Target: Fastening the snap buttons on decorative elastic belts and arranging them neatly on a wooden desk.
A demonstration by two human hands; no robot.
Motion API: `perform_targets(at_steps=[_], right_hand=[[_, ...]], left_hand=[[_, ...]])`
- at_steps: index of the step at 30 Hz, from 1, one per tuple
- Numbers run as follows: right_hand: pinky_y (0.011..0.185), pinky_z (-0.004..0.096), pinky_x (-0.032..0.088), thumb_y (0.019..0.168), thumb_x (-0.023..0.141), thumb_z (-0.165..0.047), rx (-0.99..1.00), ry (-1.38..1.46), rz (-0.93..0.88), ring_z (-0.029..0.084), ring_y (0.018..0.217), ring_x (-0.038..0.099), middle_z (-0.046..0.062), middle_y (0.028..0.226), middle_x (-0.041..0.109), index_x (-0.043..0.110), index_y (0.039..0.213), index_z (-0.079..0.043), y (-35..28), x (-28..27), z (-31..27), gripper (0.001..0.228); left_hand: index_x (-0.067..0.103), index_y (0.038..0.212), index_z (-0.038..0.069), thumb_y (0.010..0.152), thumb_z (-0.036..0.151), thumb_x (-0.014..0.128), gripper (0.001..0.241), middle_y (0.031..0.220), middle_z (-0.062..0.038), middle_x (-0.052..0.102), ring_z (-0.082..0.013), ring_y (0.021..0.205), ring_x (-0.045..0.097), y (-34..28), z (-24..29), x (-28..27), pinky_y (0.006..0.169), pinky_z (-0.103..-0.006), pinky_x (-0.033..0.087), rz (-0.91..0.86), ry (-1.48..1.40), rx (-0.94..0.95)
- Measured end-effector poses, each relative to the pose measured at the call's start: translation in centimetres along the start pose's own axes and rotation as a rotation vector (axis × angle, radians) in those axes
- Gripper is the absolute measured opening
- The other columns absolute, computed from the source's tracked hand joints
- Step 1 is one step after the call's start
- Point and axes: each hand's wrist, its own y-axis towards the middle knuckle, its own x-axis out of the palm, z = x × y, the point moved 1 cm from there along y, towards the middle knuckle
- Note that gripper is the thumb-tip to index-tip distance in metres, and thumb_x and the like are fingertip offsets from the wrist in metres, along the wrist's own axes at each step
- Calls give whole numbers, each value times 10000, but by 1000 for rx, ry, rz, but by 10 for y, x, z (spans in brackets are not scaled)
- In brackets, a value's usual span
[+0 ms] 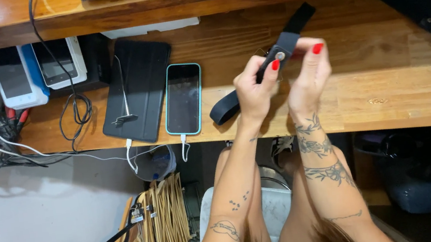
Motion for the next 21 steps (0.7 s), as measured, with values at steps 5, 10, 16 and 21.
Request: perform_targets(at_steps=[5,10,16,21], right_hand=[[1216,422,365,807,525,91,-324,-281,-216,361,1444,384,252,1520,353,363,1361,-41,11,-12,-30,592],[1259,554,158,1003,699,-154,-356,-533,-484,380,1529,316,123,1547,478,649,1185,-184,11,-15,-5,191],[967,332,362,1070,634,-163,11,-382,-372,131,895,637,-7,838,693,704,832,-116,24,-44,-4,252],[732,225,562,965,752,-96,240,-104,-182,91,845,721,54,892,748,751,918,-133,40,-96,8,59]], left_hand=[[564,673,168,946,348,678,346,646,85,506,-24,630,416,5,46,-39,611,-222,325,-191,-174,-209],[400,666,171,908,241,728,413,685,86,339,-61,671,289,9,81,-63,614,-242,227,-435,-92,-252],[531,633,146,898,368,738,403,546,85,431,-33,536,352,19,105,-134,525,-212,273,-661,5,-200],[621,818,-27,683,361,874,482,539,-43,527,-110,423,440,0,70,-195,436,-278,374,-267,-623,-122]])
